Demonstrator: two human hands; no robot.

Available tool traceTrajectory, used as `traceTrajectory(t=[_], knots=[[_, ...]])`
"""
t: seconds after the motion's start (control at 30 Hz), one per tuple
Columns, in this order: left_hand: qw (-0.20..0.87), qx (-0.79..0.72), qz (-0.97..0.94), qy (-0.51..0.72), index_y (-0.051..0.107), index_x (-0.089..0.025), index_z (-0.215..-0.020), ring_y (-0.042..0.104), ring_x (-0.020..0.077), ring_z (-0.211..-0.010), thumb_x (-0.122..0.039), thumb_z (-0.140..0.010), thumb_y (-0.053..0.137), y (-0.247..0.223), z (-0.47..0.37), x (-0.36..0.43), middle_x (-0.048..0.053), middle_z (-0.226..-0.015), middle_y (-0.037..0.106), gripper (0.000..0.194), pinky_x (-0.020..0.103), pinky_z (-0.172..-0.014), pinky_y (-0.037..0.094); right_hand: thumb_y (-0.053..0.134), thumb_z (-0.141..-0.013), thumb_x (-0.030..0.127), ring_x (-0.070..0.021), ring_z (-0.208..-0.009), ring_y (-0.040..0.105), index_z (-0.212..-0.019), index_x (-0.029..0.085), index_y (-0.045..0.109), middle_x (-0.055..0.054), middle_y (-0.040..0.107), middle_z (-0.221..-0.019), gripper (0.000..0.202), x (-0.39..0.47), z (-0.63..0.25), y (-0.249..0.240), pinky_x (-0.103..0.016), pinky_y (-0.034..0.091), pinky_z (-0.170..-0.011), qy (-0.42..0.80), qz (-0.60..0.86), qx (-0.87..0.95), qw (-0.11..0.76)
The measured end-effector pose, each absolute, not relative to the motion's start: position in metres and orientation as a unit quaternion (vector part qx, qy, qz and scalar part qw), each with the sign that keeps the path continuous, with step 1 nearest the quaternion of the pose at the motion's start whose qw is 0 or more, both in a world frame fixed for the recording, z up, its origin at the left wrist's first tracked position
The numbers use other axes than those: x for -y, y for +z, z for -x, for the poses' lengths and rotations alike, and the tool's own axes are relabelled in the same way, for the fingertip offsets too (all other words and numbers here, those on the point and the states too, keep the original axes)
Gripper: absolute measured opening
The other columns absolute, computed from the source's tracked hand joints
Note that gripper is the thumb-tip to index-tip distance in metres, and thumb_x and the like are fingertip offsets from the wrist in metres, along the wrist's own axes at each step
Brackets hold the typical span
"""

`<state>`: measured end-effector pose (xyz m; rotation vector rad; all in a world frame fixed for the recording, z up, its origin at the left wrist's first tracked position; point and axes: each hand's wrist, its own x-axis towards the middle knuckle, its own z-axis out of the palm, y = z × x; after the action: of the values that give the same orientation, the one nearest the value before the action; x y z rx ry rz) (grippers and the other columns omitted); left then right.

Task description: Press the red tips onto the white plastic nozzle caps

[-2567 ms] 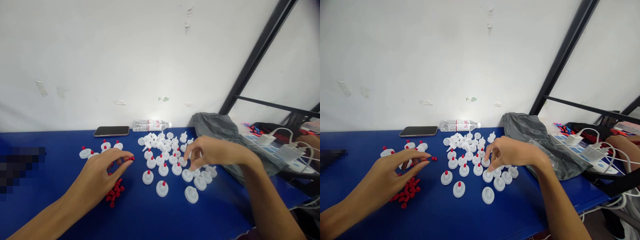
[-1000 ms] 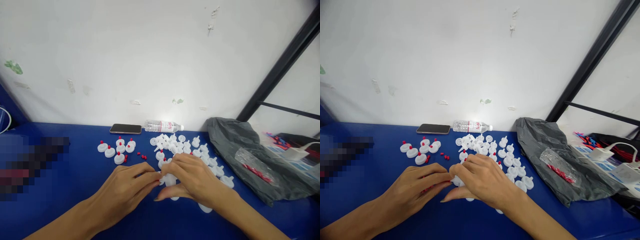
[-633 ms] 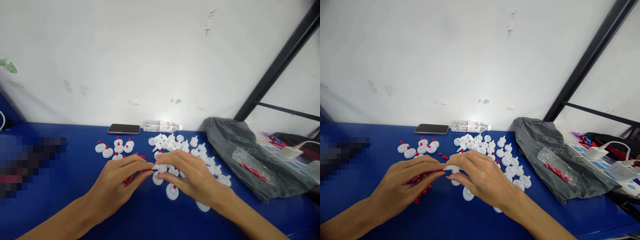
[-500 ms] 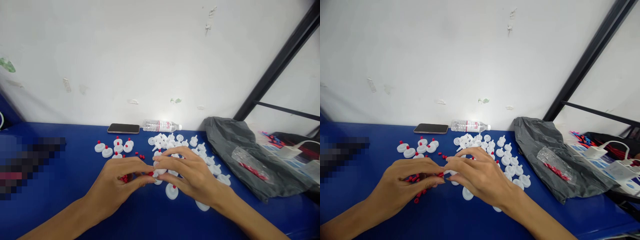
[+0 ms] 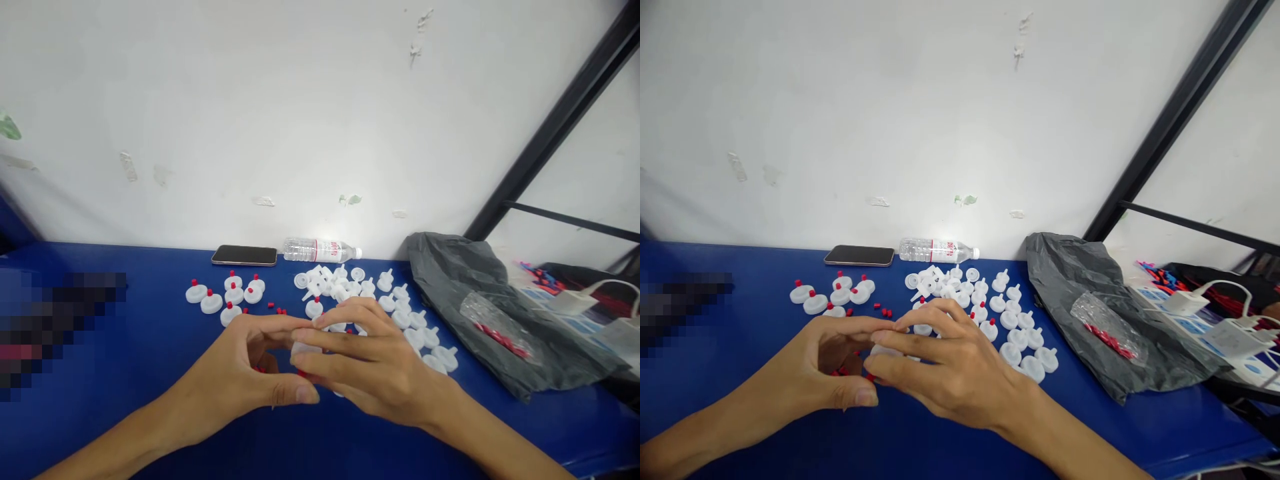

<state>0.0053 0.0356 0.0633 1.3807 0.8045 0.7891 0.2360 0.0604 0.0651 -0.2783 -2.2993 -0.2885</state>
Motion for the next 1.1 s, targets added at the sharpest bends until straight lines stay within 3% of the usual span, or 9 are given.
traceTrajectory(t=[0.27,0.47,0.67,0.83,1.1], knots=[[0.679,-0.29,-0.594,0.32,0.081,-0.028,-0.127,0.058,0.0075,-0.064,-0.025,-0.081,0.09,0.06,-0.002,-0.042,0.001,-0.098,0.083,0.047,0.015,-0.053,0.053,0.065,-0.109,0.019,-0.0171,-0.109,0.07,-0.11,0.019,0.074,0.001,0.085,-0.114,0.01,-0.061,-0.235,0.06,-0.035,0.052,-0.091,-0.1,0.1,0.9,0.412],[0.705,-0.264,-0.584,0.303,0.08,-0.028,-0.13,0.066,0.0121,-0.078,-0.036,-0.083,0.09,0.06,0.001,-0.044,0.004,-0.103,0.084,0.049,0.015,-0.056,0.056,0.067,-0.107,0.018,-0.0178,-0.108,0.071,-0.108,0.019,0.074,0.002,0.085,-0.113,0.007,-0.06,-0.236,0.063,-0.036,0.052,-0.091,-0.09,0.095,0.905,0.404],[0.674,-0.303,-0.605,0.295,0.084,-0.024,-0.118,0.062,0.0096,-0.066,-0.028,-0.08,0.089,0.061,0.0,-0.041,0.004,-0.093,0.082,0.038,0.014,-0.049,0.046,0.067,-0.107,0.018,-0.0167,-0.108,0.07,-0.106,0.021,0.076,0.002,0.084,-0.115,0.009,-0.058,-0.234,0.059,-0.034,0.053,-0.094,-0.095,0.087,0.906,0.403],[0.657,-0.327,-0.615,0.288,0.085,-0.019,-0.108,0.043,0.0059,-0.059,-0.035,-0.075,0.09,0.053,0.001,-0.04,0.0,-0.079,0.073,0.038,0.019,-0.049,0.028,0.062,-0.109,0.015,-0.0153,-0.105,0.07,-0.104,0.021,0.078,0.003,0.085,-0.113,0.018,-0.058,-0.232,0.055,-0.034,0.053,-0.095,-0.123,0.084,0.902,0.405],[0.623,-0.366,-0.643,0.256,0.084,-0.02,-0.102,0.049,0.0087,-0.061,-0.033,-0.077,0.087,0.058,0.0,-0.042,-0.003,-0.075,0.069,0.028,0.02,-0.052,0.034,0.061,-0.109,0.014,-0.0147,-0.101,0.071,-0.098,0.023,0.078,0.004,0.085,-0.111,0.022,-0.06,-0.231,0.054,-0.033,0.052,-0.099,-0.162,0.076,0.9,0.398]])
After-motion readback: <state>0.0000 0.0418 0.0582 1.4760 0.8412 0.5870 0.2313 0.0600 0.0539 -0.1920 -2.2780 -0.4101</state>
